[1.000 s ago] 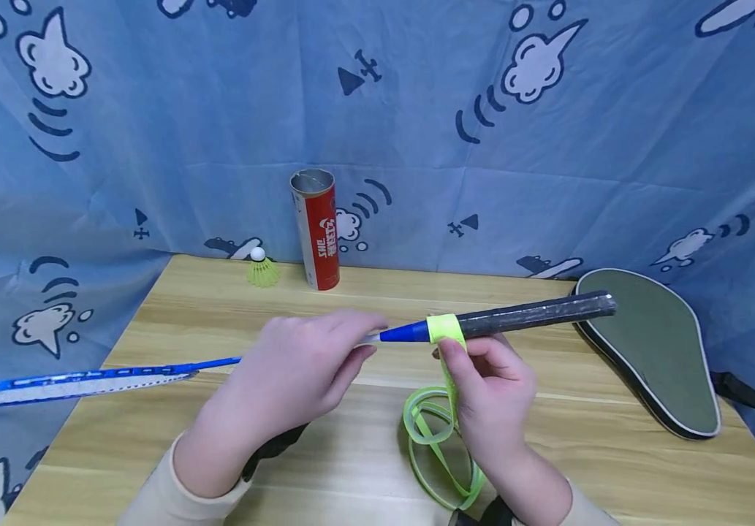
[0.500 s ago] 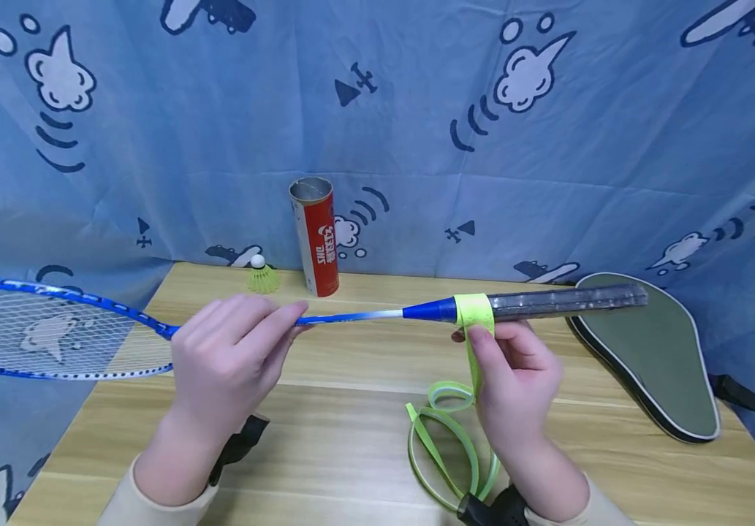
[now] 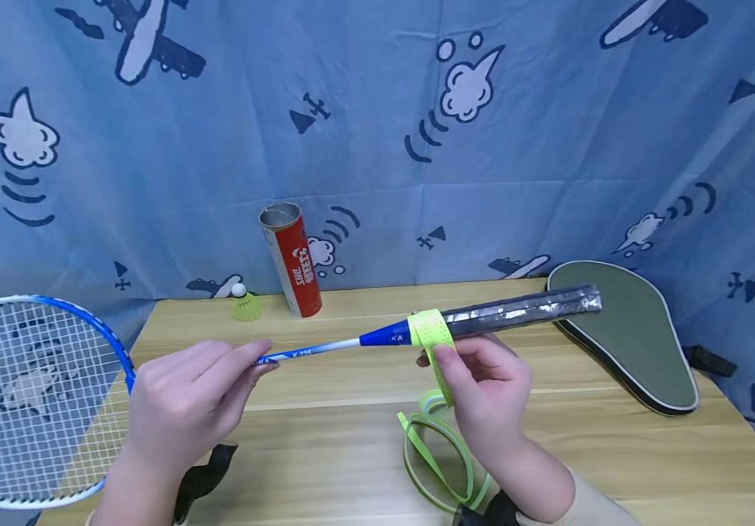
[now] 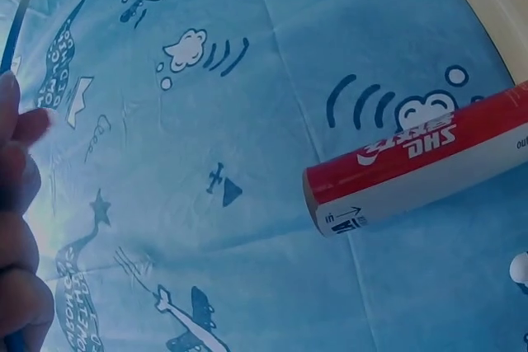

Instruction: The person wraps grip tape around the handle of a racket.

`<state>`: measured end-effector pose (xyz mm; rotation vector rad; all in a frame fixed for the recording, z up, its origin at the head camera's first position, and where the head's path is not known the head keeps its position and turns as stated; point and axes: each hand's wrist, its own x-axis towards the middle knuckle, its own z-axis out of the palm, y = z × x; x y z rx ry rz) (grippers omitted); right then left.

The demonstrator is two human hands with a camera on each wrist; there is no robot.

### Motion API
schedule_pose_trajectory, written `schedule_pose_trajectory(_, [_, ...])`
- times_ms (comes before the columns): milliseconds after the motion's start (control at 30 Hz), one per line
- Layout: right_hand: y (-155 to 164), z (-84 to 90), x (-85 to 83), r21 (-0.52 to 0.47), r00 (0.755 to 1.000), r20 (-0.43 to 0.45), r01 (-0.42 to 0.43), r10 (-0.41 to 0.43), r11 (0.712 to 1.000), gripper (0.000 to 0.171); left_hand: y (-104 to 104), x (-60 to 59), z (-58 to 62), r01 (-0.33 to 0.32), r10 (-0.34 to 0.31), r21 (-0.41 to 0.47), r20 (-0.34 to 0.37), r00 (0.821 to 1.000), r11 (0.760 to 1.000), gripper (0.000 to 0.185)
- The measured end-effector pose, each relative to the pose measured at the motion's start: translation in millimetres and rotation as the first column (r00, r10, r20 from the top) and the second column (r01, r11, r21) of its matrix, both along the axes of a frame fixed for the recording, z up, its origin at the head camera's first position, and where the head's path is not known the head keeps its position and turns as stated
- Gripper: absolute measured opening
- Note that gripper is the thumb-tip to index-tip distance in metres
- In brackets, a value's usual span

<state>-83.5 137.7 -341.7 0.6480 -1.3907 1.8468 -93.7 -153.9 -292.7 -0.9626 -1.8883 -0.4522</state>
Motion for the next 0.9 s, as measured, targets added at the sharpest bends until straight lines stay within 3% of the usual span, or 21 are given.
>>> schedule_pose_trajectory(133, [-1, 0.7, 1.0, -0.009, 0.999, 0.012, 0.036, -0.035, 0.999, 0.013, -1, -0.9, -3.0, 0.009, -0.009, 0.021, 0.006, 1.0, 1.0, 0.038])
schedule_pose_trajectory(267, [-4, 0.8, 3.9, -0.052, 0.999, 0.039, 0.018, -0.016, 0.998, 0.013, 3, -0.6, -2.6, -0.05, 0.054, 0.082, -0.053, 0.997, 0.995, 0.039])
schedule_pose_trajectory(400, [-7, -0.9, 7.1, -0.047, 0.998, 0.056, 0.021, -0.018, 0.999, 0.012, 8, -2.4, -0.9, -0.102, 0.125, 0.193, -0.11, 0.986, 0.976, 0.038])
schedule_pose_trajectory(500, [-8, -2.2, 7.4, -0.022, 0.999, 0.048, -0.005, 0.006, 1.0, 0.013, 9, -5.5, -0.6, -0.077, 0.106, 0.237, -0.115, 0.988, 0.968, 0.037])
schedule_pose_trajectory(633, [-7, -3.8, 5.8, -0.021, 0.998, 0.03, -0.057, 0.058, 0.998, 0.018, 6, -9.5, -0.7, -0.028, 0.055, 0.223, -0.115, 0.992, 0.974, 0.038])
schedule_pose_trajectory(900, [-8, -5.4, -0.3, -0.017, 1.0, 0.004, -0.009, 0.009, 1.0, 0.007, -2, -15.1, 1.3, 0.011, 0.014, 0.175, -0.142, 0.99, 0.984, 0.039])
